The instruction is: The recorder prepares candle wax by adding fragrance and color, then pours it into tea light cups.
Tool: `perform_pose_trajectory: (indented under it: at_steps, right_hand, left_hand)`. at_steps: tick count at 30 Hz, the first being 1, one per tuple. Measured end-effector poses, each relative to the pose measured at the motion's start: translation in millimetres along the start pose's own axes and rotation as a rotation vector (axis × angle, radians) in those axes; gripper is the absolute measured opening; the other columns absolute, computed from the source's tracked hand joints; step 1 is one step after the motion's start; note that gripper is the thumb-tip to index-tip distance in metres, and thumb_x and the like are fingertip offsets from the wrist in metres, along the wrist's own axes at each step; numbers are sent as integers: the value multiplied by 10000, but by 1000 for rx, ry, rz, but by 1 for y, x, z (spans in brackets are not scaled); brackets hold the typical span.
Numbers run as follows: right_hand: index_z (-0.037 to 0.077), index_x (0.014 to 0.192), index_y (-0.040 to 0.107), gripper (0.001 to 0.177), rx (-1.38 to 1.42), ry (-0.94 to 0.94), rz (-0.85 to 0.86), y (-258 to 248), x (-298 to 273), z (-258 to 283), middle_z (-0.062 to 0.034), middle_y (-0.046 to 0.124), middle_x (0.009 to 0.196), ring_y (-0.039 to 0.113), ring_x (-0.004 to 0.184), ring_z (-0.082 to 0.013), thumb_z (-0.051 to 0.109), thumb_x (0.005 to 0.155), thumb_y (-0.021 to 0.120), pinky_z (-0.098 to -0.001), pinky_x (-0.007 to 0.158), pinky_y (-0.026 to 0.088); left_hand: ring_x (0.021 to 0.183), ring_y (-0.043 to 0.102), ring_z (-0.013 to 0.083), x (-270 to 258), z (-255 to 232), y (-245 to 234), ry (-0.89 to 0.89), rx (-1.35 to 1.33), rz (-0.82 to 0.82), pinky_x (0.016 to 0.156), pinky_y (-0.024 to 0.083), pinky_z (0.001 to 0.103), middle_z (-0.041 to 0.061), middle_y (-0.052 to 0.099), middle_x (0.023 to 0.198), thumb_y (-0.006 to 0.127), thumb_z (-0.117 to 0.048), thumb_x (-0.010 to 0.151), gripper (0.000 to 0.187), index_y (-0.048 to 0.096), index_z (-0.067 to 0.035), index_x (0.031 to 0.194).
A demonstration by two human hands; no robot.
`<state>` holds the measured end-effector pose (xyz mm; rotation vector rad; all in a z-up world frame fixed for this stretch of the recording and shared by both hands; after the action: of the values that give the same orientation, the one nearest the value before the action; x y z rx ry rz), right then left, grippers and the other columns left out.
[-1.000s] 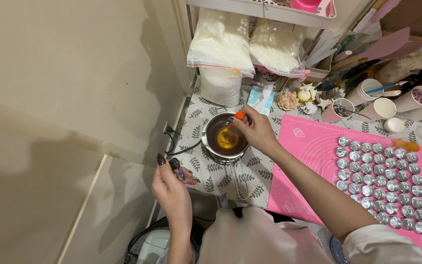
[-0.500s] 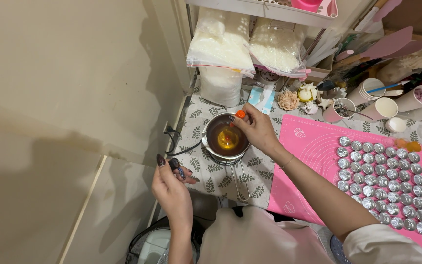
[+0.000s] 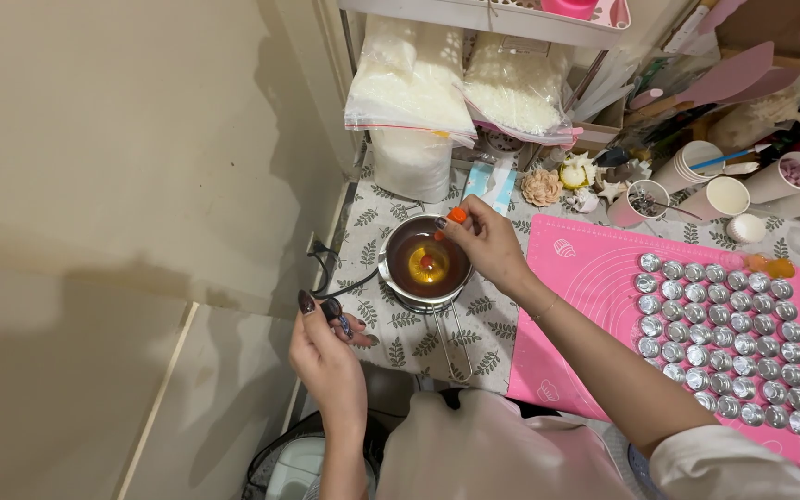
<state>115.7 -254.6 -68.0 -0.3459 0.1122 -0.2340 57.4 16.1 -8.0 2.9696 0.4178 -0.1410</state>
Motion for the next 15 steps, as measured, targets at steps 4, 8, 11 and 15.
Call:
perform_pose_trajectory:
  at_steps: [4,8,11,15]
  right_hand:
    - [78,885,560,207,71,3,-13,0,1,-4,61,500,719,434,665,-22,202,967,703,-210,607,404]
    - [82,868,548,204,133,2,0,0,0,-4,73,526,710,470,665,-11,197,973,681,-202,617,421]
    - [79,867,556,211,57,-32,-20,0,1,-10,61,470,729,405,667,-21,183,981,699,-203,607,390]
    - [82,891,559,210,273,3,-28,-2,4,-18,57,480,735,391,654,-24,181,1017,694,-215,583,353]
  left_hand:
    - [597,534,111,0,2,-2,10,-18,3,510,531,305,20,471,671,387,-292,1104,412,553,2,869]
    - [588,536,111,1,1,-2,4,-4,1,508,531,304,18,475,660,389,-288,1095,405,568,-2,870]
    - [585,535,109,0,1,-2,6,3,-3,511,528,298,16,484,654,388,-294,1093,406,571,-8,870]
    - [583,524,107,0,2,-3,-16,-22,0,509,526,297,13,466,661,395,-301,1105,419,556,1,863]
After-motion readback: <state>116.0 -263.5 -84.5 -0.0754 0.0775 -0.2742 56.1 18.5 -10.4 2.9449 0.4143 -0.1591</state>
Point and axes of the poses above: each hand's wrist, its own x-axis towards the middle knuckle, its own y-axis out of the palm, z = x × y, the point moved 6 cm from there along x, towards the middle knuckle
